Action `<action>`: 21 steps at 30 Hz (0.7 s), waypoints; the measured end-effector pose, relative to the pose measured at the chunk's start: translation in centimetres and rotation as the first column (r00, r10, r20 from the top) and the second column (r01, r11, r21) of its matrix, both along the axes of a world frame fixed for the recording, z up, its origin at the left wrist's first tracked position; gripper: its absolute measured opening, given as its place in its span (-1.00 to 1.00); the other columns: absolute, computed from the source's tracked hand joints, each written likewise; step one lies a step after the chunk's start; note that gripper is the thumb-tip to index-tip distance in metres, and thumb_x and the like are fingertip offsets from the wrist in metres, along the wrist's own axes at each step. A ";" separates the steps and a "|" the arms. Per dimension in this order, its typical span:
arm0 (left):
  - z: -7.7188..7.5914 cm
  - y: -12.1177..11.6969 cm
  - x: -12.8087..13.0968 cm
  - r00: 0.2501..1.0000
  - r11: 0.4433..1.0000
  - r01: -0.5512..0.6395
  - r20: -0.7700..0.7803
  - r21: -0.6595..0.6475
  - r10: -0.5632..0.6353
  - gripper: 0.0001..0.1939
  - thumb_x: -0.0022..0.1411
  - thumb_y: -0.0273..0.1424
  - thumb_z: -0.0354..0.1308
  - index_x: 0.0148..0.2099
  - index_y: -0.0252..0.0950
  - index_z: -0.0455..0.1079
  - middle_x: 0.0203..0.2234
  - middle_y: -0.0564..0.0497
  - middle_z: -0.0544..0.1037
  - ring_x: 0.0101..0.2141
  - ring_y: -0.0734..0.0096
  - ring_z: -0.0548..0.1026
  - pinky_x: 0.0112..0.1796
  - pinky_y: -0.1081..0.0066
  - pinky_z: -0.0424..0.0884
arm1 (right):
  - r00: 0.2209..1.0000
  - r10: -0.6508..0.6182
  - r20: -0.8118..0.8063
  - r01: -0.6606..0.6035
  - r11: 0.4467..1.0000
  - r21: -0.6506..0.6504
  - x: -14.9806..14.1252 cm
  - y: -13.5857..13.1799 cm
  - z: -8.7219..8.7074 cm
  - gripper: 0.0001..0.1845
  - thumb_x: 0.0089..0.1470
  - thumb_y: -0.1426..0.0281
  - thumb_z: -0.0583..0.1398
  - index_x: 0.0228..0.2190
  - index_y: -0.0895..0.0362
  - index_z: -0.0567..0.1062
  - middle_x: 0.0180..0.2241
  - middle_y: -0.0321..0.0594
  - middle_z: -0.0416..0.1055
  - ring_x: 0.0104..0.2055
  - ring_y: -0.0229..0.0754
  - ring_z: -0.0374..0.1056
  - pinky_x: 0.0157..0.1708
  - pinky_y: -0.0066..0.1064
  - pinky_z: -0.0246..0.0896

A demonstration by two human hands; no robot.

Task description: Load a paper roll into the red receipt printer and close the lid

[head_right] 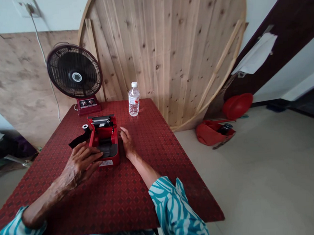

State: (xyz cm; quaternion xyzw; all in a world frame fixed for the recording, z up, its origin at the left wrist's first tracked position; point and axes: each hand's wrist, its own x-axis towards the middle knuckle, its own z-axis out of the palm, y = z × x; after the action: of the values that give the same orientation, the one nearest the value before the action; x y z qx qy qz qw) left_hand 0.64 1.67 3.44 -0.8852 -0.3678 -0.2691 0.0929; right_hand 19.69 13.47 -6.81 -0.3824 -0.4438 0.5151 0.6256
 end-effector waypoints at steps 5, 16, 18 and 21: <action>-1.5 -0.8 -0.1 0.998 0.998 -0.019 0.052 0.057 0.016 -0.72 0.25 -0.41 0.14 0.03 -0.22 0.41 -0.12 -0.09 0.56 -0.06 0.22 0.47 0.11 0.04 0.18 | 0.999 0.032 0.042 -0.035 0.996 0.085 -0.1 3.5 2.9 -0.46 0.03 -0.04 0.11 -0.01 -0.06 0.39 0.03 -0.27 0.42 0.09 -0.11 0.31 0.10 -0.15 0.21; -1.8 -0.9 0.3 0.993 0.997 -0.025 0.120 0.070 0.017 -0.71 0.23 -0.44 0.16 0.02 -0.22 0.40 -0.15 -0.05 0.57 -0.04 0.22 0.45 0.12 0.05 0.18 | 0.957 -0.017 0.290 -0.066 0.959 0.274 0.9 -0.4 4.3 -0.60 0.04 0.02 0.16 -0.54 0.06 0.52 -0.09 -0.20 0.44 0.03 -0.08 0.31 0.09 -0.20 0.14; -1.9 -0.9 0.3 0.991 0.998 -0.022 0.131 0.065 0.013 -0.70 0.22 -0.44 0.17 0.02 -0.21 0.41 -0.15 -0.04 0.58 -0.04 0.22 0.44 0.13 0.05 0.18 | 0.963 -0.039 0.267 -0.037 0.962 0.271 0.9 -1.4 3.8 -0.71 0.00 0.08 0.20 -0.42 0.03 0.54 -0.04 -0.21 0.41 0.06 -0.08 0.28 0.10 -0.19 0.14; -1.8 -0.7 -0.3 0.989 0.999 -0.023 0.145 0.032 0.018 -0.67 0.23 -0.39 0.16 0.06 -0.18 0.38 -0.13 -0.05 0.57 -0.02 0.20 0.43 0.14 0.04 0.16 | 0.976 -0.045 0.215 -0.011 0.967 0.254 0.5 -1.9 3.2 -0.73 -0.01 0.14 0.21 -0.26 -0.02 0.53 0.00 -0.22 0.38 0.12 -0.08 0.23 0.15 -0.16 0.11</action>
State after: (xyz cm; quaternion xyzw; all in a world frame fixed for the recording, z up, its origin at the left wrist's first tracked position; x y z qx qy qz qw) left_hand 0.34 1.01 1.65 -0.8579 -0.3782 -0.3377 0.0834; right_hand 20.22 11.54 -3.57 -0.3576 -0.5690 0.4034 0.6211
